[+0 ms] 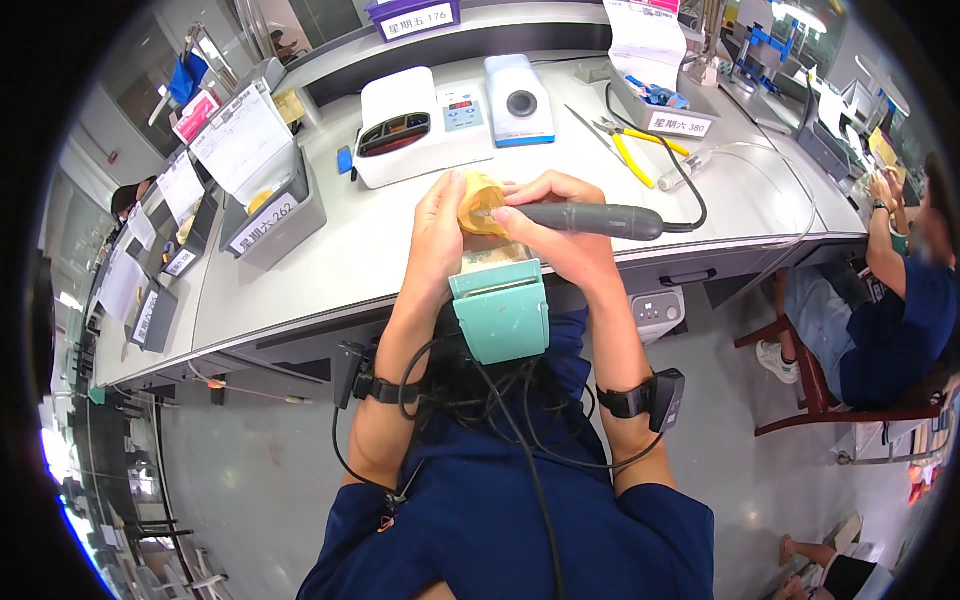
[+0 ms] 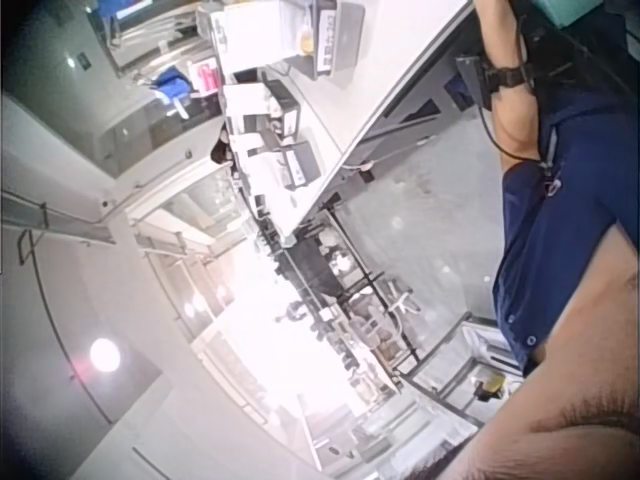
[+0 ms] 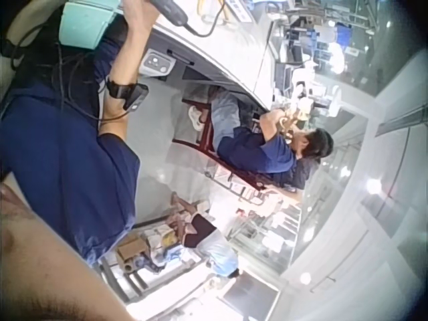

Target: Using a rotary tool to polish and refine the edges of dental mold casts.

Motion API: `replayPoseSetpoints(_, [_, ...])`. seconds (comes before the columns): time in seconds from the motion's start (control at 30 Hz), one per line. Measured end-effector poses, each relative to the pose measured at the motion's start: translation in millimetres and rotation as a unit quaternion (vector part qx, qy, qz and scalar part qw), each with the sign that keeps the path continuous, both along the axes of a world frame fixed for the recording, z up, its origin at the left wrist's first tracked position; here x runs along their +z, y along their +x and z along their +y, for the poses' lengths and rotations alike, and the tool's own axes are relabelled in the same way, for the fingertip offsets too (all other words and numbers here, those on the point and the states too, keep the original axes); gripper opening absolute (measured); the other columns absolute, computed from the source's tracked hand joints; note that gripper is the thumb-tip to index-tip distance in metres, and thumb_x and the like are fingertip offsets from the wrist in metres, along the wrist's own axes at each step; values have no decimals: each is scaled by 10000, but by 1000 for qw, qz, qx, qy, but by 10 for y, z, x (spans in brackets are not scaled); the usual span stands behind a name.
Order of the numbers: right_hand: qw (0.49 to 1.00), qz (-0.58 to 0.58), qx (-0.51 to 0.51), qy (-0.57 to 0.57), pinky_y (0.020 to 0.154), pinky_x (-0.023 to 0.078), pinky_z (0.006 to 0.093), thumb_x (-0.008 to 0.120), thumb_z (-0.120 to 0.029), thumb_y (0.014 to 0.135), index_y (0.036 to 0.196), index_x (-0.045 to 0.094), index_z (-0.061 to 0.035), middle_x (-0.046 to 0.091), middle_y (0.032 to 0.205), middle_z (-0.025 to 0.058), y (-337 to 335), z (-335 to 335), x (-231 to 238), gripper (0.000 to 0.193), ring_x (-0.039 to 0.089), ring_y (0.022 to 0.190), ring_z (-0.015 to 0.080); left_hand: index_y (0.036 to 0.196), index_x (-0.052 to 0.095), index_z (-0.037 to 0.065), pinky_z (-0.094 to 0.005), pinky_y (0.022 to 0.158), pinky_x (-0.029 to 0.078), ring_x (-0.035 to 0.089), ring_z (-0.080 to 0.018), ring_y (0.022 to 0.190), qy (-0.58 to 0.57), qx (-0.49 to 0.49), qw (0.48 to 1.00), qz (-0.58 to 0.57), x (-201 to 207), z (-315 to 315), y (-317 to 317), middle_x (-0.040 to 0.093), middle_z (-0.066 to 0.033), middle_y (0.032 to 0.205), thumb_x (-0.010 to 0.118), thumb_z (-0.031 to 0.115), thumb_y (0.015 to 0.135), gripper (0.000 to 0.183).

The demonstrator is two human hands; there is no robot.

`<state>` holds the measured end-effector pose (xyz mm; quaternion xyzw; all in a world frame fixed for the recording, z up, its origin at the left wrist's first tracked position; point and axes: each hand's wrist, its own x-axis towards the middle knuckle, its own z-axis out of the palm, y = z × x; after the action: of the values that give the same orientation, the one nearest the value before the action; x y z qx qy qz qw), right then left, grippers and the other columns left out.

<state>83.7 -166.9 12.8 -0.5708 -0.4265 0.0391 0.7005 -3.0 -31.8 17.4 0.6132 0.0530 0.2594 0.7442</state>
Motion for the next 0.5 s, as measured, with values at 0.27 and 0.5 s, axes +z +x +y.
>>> replayPoseSetpoints(0.27, [1000, -13, -3, -13, 804, 526, 282, 786, -69, 783, 876, 687, 14, 715, 972, 146, -8, 9, 7, 159, 661, 869, 142, 1080, 610, 33, -244, 590, 581, 657, -111, 790, -13, 1, 1000, 3, -16, 9, 13, 658, -66, 946, 370, 356, 1072, 403])
replayPoseSetpoints(0.5, [999, 9, -26, -20, 837, 543, 311, 810, -83, 759, 836, 708, 4, 719, 878, 120, -62, 25, 43, 154, 687, 943, 180, 1092, 612, 35, -258, 609, 583, 648, -109, 808, -12, -1, 1000, -5, -84, 38, 51, 658, -63, 949, 370, 356, 1072, 402])
